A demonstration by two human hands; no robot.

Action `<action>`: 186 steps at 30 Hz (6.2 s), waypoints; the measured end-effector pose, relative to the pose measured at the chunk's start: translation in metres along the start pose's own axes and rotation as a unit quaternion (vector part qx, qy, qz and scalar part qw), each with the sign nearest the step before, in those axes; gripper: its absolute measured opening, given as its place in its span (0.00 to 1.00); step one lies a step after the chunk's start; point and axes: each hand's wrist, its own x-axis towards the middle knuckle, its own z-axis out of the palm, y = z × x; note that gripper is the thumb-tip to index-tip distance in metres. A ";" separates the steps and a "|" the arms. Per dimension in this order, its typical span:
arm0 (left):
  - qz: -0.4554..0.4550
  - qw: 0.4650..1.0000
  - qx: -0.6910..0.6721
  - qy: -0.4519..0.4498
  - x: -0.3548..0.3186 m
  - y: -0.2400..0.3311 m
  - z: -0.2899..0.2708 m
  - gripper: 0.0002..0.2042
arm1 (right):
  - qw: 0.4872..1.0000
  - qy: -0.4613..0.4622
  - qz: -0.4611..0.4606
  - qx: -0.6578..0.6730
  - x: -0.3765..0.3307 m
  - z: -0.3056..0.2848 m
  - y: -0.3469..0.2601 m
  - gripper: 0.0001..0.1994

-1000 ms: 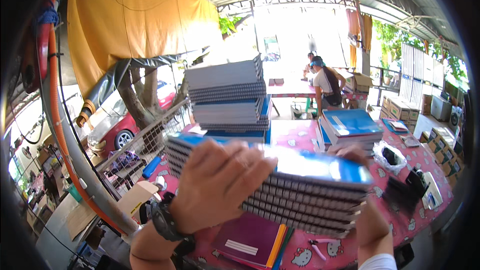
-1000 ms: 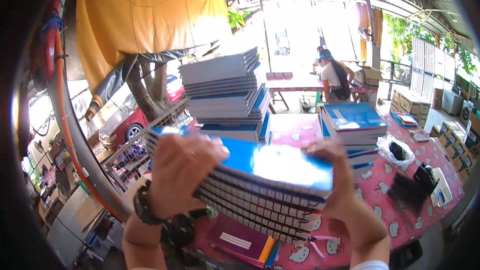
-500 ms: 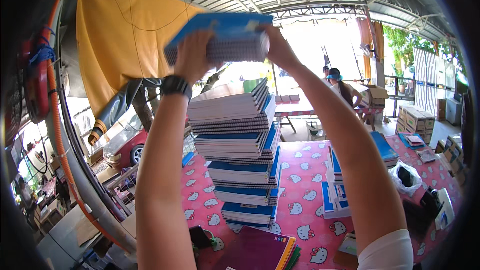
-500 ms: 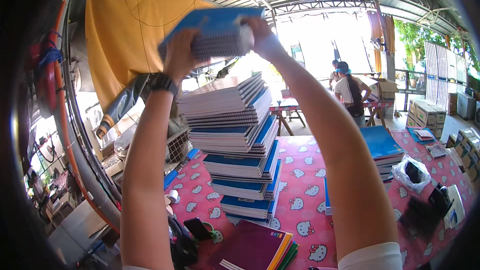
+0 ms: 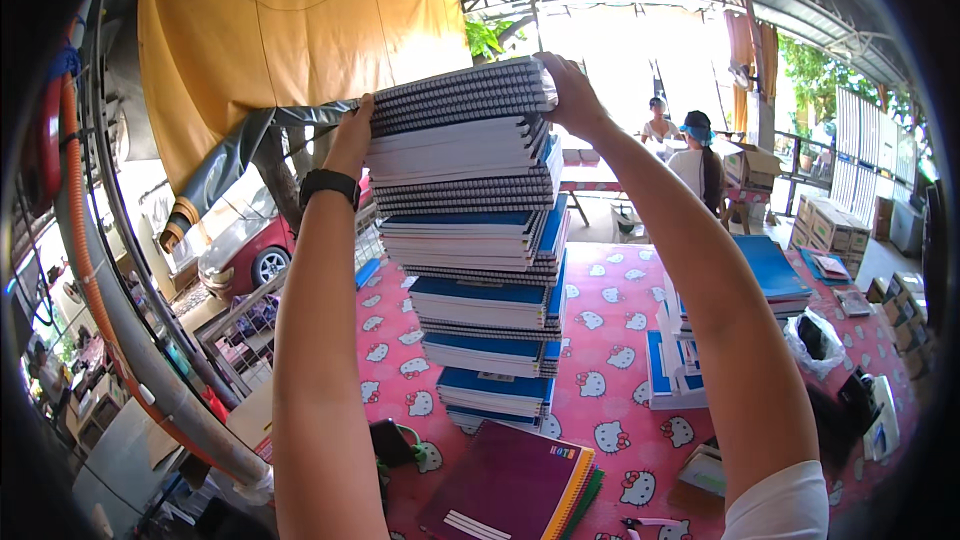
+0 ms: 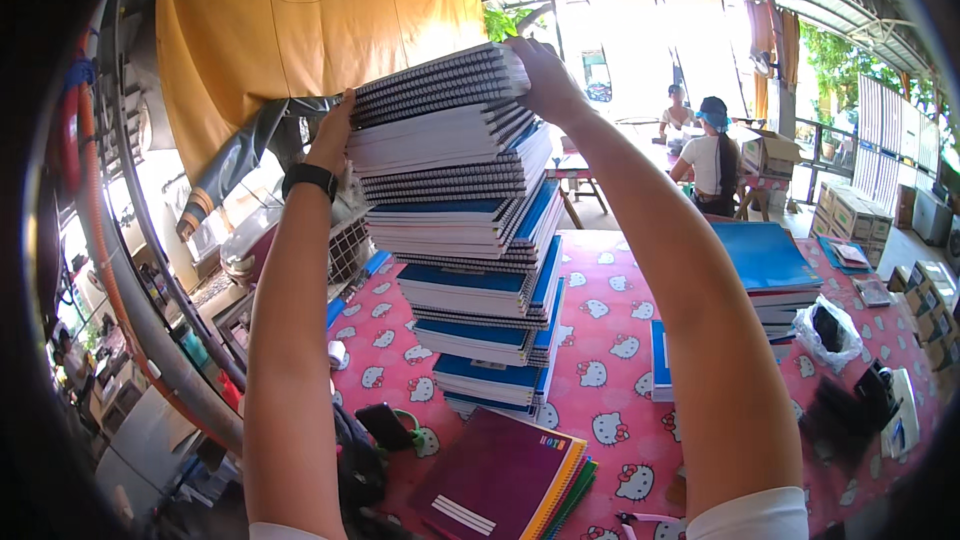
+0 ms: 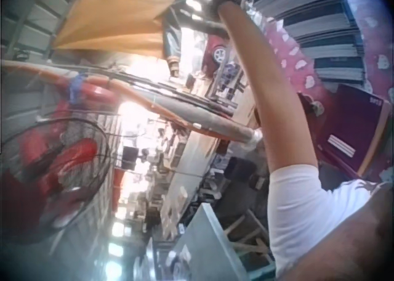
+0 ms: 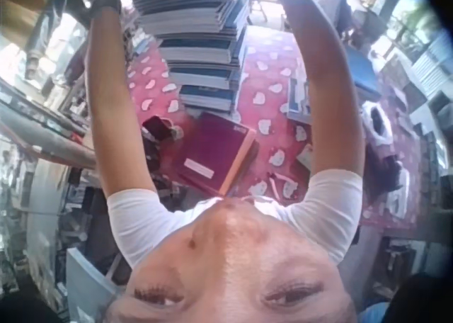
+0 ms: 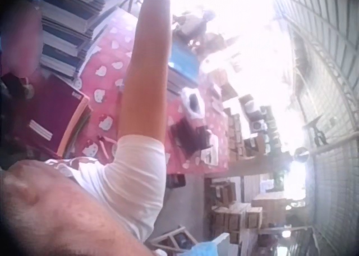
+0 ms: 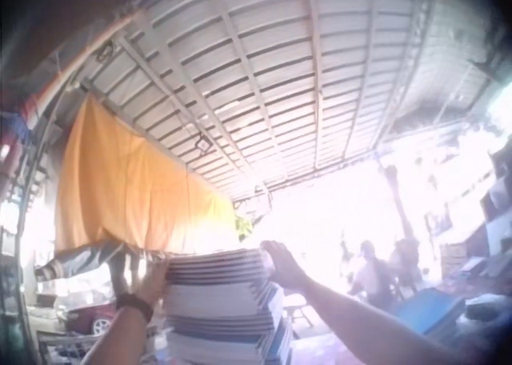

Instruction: The person organizes and stacks several wire-bound notebooks by hand on a table, occasionally using a small tool to adjust the coils or binders. The person aligns the notebooks, stacks them onto larger piles, and handles a variety of notebook colors and styles.

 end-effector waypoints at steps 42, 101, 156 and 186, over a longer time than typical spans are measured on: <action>-0.420 0.830 0.046 -0.364 -0.470 -0.203 -0.089 0.27 | 0.292 -0.093 0.836 0.456 -0.396 -0.110 -0.363 0.31; -0.185 0.955 -0.138 -0.184 -0.530 -0.106 -0.058 0.25 | 0.662 -0.231 0.611 0.368 -0.440 -0.188 -0.340 0.39; -0.439 0.853 -0.038 -0.279 -0.477 -0.294 0.181 0.20 | 0.642 -0.007 0.766 0.028 -0.542 -0.081 -0.198 0.19; -0.478 0.877 -0.040 -0.024 -0.507 -0.326 0.203 0.20 | 0.698 -0.099 0.707 0.062 -0.559 -0.074 -0.165 0.17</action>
